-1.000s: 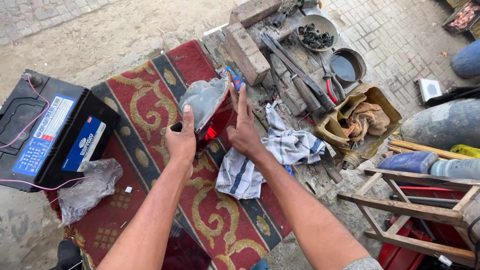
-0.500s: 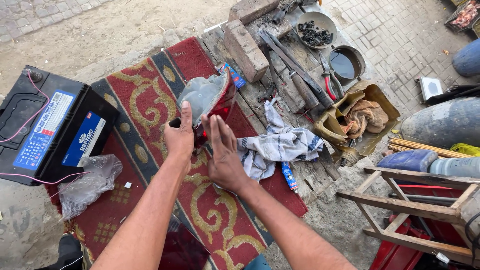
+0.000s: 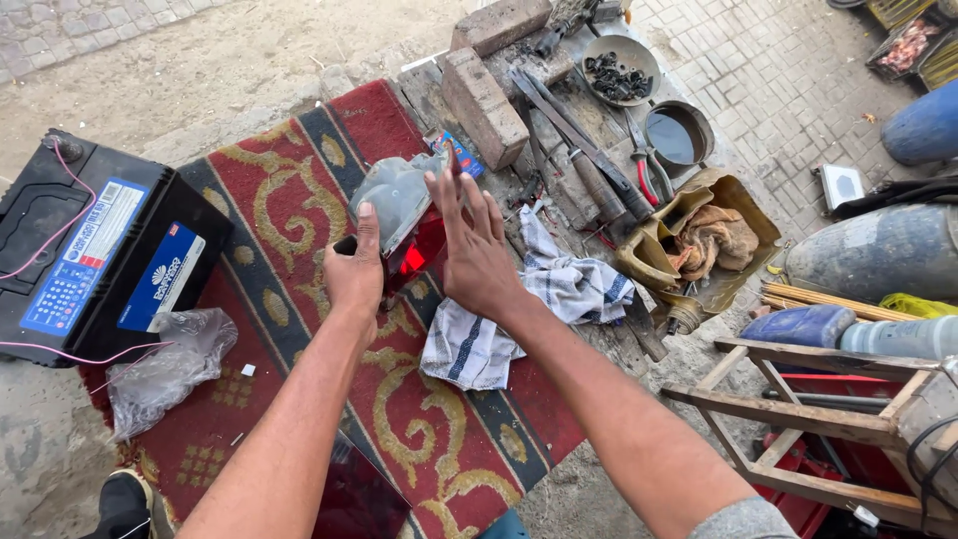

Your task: Repairing a car tail light by applying adhesive to the housing and reattaching the lens.

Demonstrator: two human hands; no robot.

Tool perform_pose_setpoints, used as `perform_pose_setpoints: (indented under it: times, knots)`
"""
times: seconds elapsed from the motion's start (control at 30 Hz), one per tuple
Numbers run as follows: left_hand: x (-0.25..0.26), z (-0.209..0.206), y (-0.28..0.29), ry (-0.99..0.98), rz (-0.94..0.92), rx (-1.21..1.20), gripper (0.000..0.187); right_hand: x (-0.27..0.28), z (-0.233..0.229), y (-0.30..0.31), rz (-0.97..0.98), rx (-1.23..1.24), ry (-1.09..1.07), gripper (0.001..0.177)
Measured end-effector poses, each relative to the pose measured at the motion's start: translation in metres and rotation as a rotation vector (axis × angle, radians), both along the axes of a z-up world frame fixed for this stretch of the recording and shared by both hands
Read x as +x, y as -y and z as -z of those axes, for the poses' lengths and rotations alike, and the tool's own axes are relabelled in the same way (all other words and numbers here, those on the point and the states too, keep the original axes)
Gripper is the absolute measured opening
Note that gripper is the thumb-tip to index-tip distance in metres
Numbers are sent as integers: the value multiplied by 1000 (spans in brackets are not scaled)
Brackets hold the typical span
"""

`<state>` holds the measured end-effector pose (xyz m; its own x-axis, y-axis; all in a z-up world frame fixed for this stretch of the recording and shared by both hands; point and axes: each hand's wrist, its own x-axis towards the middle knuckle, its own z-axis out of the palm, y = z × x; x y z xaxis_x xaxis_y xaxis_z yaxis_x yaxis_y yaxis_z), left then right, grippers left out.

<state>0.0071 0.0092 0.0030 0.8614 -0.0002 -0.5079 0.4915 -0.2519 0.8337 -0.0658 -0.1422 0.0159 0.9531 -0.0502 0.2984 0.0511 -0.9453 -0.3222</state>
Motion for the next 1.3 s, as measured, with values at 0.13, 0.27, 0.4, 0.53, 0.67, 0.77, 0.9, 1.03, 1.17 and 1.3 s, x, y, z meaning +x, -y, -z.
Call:
perform_pose_setpoints:
  times: [0.13, 0.27, 0.4, 0.53, 0.67, 0.77, 0.9, 1.03, 1.17, 1.3]
  knots:
    - [-9, -7, -3, 12, -2, 26, 88, -15, -5, -4, -14, -165, -46, 101]
    - [-10, -20, 1, 10, -31, -14, 84, -23, -15, -1, -37, -272, -55, 101]
    - [-1, 8, 3, 4, -51, 45, 81, -30, -22, 9, -75, -352, -54, 104]
    - [2, 14, 4, 2, -84, 31, 82, -24, -34, 24, -38, -273, -56, 105]
    - [0, 15, 3, 28, -66, 40, 81, -3, -34, 26, -5, -112, -57, 107]
    - [4, 32, 0, 54, -64, 3, 79, 14, -18, 40, -77, 676, -73, 106]
    - [2, 21, 2, 62, -76, -4, 75, 23, -24, 42, -127, 1833, -215, 103]
    - [-4, 7, -1, 60, -38, -42, 72, 11, -21, 55, -127, 1856, -281, 102]
    - [-2, 19, -2, 107, -86, -45, 67, 6, -33, 75, -79, 1677, -347, 97]
    - [-4, 23, -3, 111, -117, -58, 64, 21, -32, 84, -137, 1709, -489, 95]
